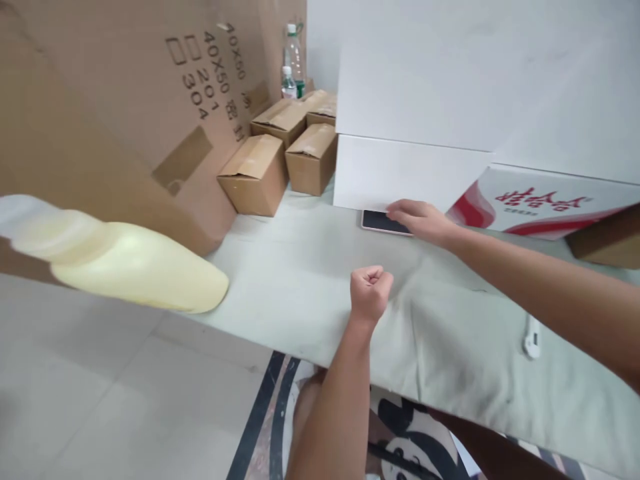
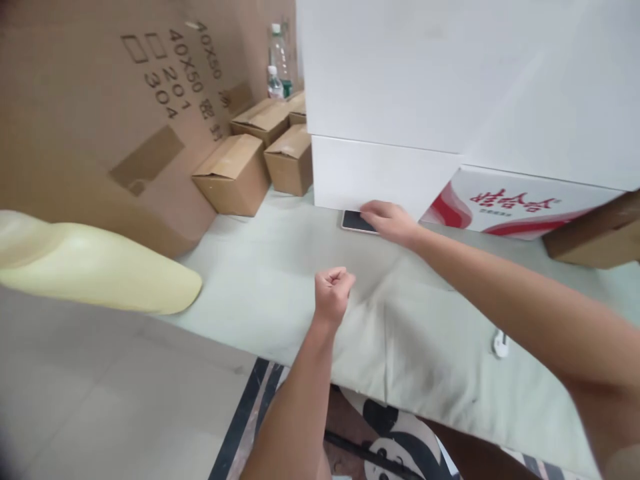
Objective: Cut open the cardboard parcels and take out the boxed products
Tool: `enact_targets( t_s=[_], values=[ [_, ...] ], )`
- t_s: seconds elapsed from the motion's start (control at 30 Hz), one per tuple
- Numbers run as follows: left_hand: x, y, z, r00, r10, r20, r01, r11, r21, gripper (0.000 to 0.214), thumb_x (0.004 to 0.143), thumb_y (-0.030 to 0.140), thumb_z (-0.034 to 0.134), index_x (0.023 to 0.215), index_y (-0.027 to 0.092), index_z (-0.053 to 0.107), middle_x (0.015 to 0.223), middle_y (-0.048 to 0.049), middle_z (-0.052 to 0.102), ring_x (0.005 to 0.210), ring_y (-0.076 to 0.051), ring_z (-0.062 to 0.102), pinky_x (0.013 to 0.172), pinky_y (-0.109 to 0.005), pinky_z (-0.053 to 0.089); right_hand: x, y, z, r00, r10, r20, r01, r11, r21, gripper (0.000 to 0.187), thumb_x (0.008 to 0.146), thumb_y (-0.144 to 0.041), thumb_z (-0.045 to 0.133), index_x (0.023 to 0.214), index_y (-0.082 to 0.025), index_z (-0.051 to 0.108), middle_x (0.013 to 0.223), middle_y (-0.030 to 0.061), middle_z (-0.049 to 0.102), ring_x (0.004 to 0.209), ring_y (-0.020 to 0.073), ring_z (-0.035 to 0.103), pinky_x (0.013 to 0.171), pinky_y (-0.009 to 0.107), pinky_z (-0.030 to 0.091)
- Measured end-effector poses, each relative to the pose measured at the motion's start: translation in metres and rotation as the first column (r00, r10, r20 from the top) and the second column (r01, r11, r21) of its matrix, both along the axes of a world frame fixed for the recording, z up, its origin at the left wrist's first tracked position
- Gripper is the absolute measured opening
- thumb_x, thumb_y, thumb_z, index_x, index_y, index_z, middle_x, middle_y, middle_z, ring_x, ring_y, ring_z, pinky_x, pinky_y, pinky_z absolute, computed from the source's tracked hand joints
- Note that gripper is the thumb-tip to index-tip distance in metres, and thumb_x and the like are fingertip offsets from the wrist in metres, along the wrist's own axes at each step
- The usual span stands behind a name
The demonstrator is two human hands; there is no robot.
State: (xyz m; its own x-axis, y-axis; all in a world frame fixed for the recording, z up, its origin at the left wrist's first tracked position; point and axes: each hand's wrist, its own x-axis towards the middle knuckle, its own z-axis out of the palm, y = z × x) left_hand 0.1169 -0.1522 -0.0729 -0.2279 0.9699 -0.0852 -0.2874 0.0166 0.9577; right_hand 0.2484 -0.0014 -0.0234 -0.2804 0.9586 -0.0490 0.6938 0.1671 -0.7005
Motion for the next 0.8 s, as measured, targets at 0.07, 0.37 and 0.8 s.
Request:
enact_targets(
  t_s=[0.07,0.37,0.8],
  values=[
    [-0.013,-0.001,-0.002,0.999,0.044,0.018,-0.044,0.999,-0.007,0.036,0.064,0.025,0.05,0.05,0.022,0.017,0.049,0.0071,0.013,0.048,-0.004,0.012,0.05,-0.025,0.007,-0.071,0.007,-0.005,0.971,0.208,0.117,-0.222,0.967,0.125,0.034,0.091,-0.028,0.052,0.117,-0.019,0.072,0.125,0.0105,0.069,0.119,0.0258,0.064,0.113,0.046,0.048],
    [-0.057,-0.003,-0.004,0.948,0.166,0.27,-0.157,0.986,-0.053,0.048,0.067,0.023,0.061,0.051,0.021,0.016,0.051,0.0077,0.011,0.051,-0.003,0.012,0.051,-0.025,0.008,-0.304,0.023,-0.002,0.877,0.324,0.356,-0.443,0.831,0.337,0.063,0.092,-0.035,0.056,0.153,-0.025,0.048,0.164,0.0153,0.03,0.152,0.0388,0.032,0.12,0.062,0.035],
    [-0.083,-0.015,-0.004,0.919,0.336,0.209,-0.341,0.94,-0.011,0.04,0.067,0.018,0.054,0.052,0.021,0.017,0.05,0.0075,0.013,0.047,-0.004,0.013,0.048,-0.024,0.007,-0.28,0.019,-0.017,0.842,0.281,0.461,-0.471,0.799,0.373,0.072,0.087,-0.03,0.057,0.153,-0.01,0.039,0.171,0.0184,0.015,0.157,0.0381,0.022,0.119,0.065,0.035]
  ],
)
